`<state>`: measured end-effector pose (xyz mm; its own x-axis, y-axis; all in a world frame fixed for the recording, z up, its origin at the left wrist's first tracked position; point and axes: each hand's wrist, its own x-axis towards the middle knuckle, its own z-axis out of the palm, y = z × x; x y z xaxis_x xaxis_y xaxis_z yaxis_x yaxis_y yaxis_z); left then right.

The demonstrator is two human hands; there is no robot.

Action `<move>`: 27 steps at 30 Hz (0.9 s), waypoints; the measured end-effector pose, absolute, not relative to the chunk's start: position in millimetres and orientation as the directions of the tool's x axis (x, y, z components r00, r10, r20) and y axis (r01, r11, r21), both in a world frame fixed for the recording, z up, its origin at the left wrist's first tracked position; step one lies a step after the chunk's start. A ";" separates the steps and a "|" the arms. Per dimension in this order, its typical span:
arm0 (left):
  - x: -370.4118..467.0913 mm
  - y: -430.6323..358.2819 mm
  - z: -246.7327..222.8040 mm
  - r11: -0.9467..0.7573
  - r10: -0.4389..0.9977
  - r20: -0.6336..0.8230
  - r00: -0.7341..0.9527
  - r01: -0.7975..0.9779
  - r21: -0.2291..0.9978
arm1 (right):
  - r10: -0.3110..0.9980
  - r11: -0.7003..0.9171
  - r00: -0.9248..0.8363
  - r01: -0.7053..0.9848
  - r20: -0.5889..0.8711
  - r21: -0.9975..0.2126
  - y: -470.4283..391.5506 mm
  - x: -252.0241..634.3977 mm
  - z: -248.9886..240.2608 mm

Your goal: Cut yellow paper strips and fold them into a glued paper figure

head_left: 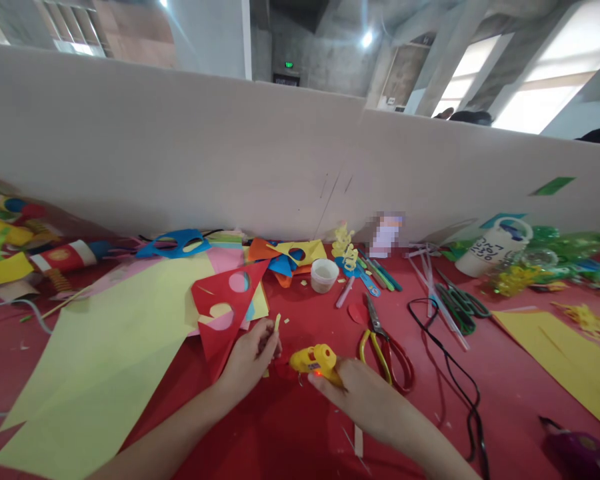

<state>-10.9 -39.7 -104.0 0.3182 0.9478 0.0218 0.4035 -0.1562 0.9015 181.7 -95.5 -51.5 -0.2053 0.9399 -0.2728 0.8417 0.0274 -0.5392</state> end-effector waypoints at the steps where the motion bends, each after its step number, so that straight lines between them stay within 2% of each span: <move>1: -10.9 -39.7 -103.8 -0.161 0.947 0.024 0.320 0.408 0.899 | 0.943 0.027 -0.197 0.847 -0.268 -0.530 -95.6 181.2 -51.2; 5: -10.5 -40.3 -103.4 -0.166 0.949 0.036 0.312 0.400 0.901 | 0.948 0.030 -0.187 0.858 -0.256 -0.513 -95.1 180.6 -48.9; 13: -10.8 -40.3 -105.3 -0.138 0.951 0.015 0.309 0.383 0.913 | 0.943 -0.018 -0.177 0.818 -0.281 -0.575 -91.6 188.4 -48.8; 16: -11.3 -39.9 -106.0 -0.139 0.950 0.018 0.312 0.370 0.918 | 0.942 -0.086 -0.145 0.768 -0.303 -0.635 -83.9 208.6 -40.6; 18: -11.5 -39.8 -105.7 -0.141 0.950 0.021 0.312 0.366 0.920 | 0.938 -0.121 -0.159 0.680 -0.306 -0.723 -77.5 232.4 -33.7; 21: -11.5 -39.8 -104.0 -0.140 0.950 0.026 0.313 0.348 0.927 | 0.962 -0.197 -0.049 0.555 -0.268 -0.808 -67.9 278.9 -29.2; 24: -10.8 -39.6 -101.5 -0.130 0.951 0.021 0.307 0.339 0.932 | 0.945 -0.322 0.218 0.471 -0.246 -0.821 -60.6 326.3 -35.4; 27: -9.9 -39.1 -99.7 -0.122 0.952 0.012 0.306 0.340 0.932 | 0.888 -0.384 0.403 0.386 -0.220 -0.839 -57.2 361.8 -48.6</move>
